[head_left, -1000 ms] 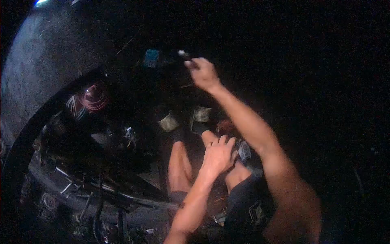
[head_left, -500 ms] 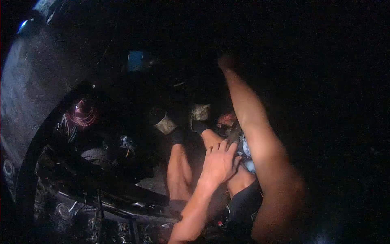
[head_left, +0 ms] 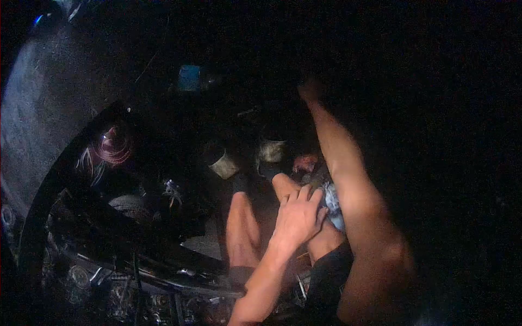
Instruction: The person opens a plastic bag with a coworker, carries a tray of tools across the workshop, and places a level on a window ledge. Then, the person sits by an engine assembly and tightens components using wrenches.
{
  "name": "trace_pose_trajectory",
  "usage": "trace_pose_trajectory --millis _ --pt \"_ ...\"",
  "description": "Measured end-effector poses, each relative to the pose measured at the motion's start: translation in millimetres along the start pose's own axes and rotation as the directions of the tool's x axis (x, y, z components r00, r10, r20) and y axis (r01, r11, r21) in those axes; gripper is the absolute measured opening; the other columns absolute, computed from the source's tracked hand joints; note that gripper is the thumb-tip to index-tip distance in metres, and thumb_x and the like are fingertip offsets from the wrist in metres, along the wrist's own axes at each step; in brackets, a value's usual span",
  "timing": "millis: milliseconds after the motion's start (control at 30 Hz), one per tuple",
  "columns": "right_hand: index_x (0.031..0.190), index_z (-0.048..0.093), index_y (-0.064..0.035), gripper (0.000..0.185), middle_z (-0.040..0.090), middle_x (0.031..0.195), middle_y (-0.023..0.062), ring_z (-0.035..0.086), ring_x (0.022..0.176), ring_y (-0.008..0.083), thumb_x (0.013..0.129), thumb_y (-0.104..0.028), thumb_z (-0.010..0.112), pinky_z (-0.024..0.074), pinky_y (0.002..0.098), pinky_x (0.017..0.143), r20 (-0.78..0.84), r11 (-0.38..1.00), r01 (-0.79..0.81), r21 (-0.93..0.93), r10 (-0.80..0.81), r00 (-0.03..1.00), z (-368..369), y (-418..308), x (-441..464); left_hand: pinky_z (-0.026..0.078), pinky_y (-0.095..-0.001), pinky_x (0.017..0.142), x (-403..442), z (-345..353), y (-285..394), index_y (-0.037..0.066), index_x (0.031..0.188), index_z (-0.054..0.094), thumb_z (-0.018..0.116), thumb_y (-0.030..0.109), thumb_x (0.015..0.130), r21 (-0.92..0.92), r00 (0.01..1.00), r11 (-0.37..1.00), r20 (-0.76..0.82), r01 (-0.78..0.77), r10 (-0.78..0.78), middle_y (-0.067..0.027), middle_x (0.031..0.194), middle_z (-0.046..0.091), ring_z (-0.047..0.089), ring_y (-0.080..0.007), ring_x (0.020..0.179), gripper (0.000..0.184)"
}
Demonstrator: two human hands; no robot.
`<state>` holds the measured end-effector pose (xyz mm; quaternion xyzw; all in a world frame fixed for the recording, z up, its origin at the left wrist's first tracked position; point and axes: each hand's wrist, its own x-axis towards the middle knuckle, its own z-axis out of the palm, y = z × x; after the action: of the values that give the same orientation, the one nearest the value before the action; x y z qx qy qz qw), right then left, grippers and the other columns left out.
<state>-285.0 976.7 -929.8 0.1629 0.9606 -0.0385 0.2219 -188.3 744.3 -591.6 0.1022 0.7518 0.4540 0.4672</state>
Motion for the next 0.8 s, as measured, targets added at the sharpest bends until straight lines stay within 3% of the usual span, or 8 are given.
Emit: trace_pose_trajectory --millis 133,233,400,533,600,700,767,800 --pt "0.130 0.054 -0.0042 0.042 0.063 0.115 0.0214 0.065 0.099 0.0368 0.095 -0.027 0.055 0.0509 0.0455 0.088 -0.070 0.998 -0.063 0.029 0.065 0.995 -50 -37 3 0.046 -0.0503 0.089 1 0 -4 0.006 0.122 0.057 0.064 0.028 0.087 -0.008 1.000 1.000 -0.030 -0.004 0.004 -0.0197 0.116 0.059 0.059 -0.0382 0.104 0.042" --pt "0.134 0.052 -0.0045 0.045 0.060 0.122 0.0219 0.062 0.106 0.0377 0.097 -0.031 0.052 0.0493 0.0471 0.091 0.005 0.998 -0.065 -0.015 0.065 0.998 -50 -43 26 0.046 -0.0500 0.089 2 1 -4 0.006 0.122 0.056 0.064 0.029 0.087 -0.006 1.000 1.000 -0.018 -0.003 0.003 -0.0195 0.116 0.059 0.059 -0.0377 0.105 0.043" --pt "0.131 0.055 -0.0042 0.041 0.059 0.124 0.0222 0.060 0.110 0.0370 0.096 -0.027 0.052 0.0491 0.0470 0.091 -0.331 0.985 -0.125 0.118 0.158 0.930 -1 -35 61 0.046 -0.0498 0.090 3 -2 -2 0.006 0.122 0.056 0.063 0.030 0.088 0.003 1.000 1.000 0.015 0.003 -0.003 -0.0191 0.118 0.059 0.058 -0.0372 0.107 0.043" --pt "0.131 0.055 -0.0039 0.041 0.059 0.125 0.0216 0.060 0.110 0.0364 0.095 -0.023 0.052 0.0494 0.0470 0.091 -0.128 0.988 -0.082 -0.131 0.065 0.990 -14 -33 41 0.046 -0.0500 0.091 6 -2 -4 0.005 0.122 0.056 0.064 0.029 0.087 0.014 0.999 1.000 0.030 0.017 -0.018 -0.0192 0.118 0.059 0.058 -0.0374 0.107 0.043" --pt "0.131 0.054 -0.0034 0.041 0.058 0.127 0.0215 0.059 0.111 0.0360 0.095 -0.022 0.052 0.0490 0.0476 0.091 -0.012 0.992 -0.023 -0.128 0.021 1.000 -15 -35 37 0.046 -0.0501 0.091 5 -2 -3 0.005 0.122 0.056 0.064 0.029 0.087 0.020 0.998 0.999 0.050 0.027 -0.028 -0.0194 0.118 0.059 0.058 -0.0376 0.107 0.042" --pt "0.130 0.052 -0.0021 0.040 0.057 0.127 0.0219 0.058 0.113 0.0358 0.094 -0.020 0.051 0.0484 0.0494 0.092 0.249 0.999 -0.013 0.049 0.000 0.969 -39 -53 17 0.046 -0.0494 0.090 5 1 -3 0.007 0.122 0.057 0.065 0.029 0.086 -0.009 1.000 1.000 0.001 0.011 -0.011 -0.0196 0.118 0.059 0.058 -0.0381 0.107 0.043" --pt "0.125 0.053 -0.0012 0.036 0.058 0.121 0.0234 0.059 0.111 0.0379 0.092 -0.018 0.053 0.0490 0.0498 0.091 0.285 0.981 -0.049 0.188 -0.007 0.959 -55 -72 -27 0.046 -0.0487 0.090 4 4 -2 0.007 0.122 0.057 0.065 0.029 0.086 -0.021 0.999 0.999 0.033 0.039 -0.038 -0.0193 0.119 0.059 0.059 -0.0382 0.106 0.043" --pt "0.121 0.054 -0.0010 0.034 0.059 0.117 0.0245 0.059 0.108 0.0396 0.091 -0.016 0.053 0.0495 0.0497 0.089 0.179 0.961 -0.014 0.277 -0.037 0.983 -39 -71 -51 0.047 -0.0483 0.089 5 5 -3 0.008 0.122 0.058 0.066 0.029 0.085 -0.021 0.998 0.999 0.045 0.050 -0.049 -0.0191 0.119 0.059 0.059 -0.0383 0.106 0.043"
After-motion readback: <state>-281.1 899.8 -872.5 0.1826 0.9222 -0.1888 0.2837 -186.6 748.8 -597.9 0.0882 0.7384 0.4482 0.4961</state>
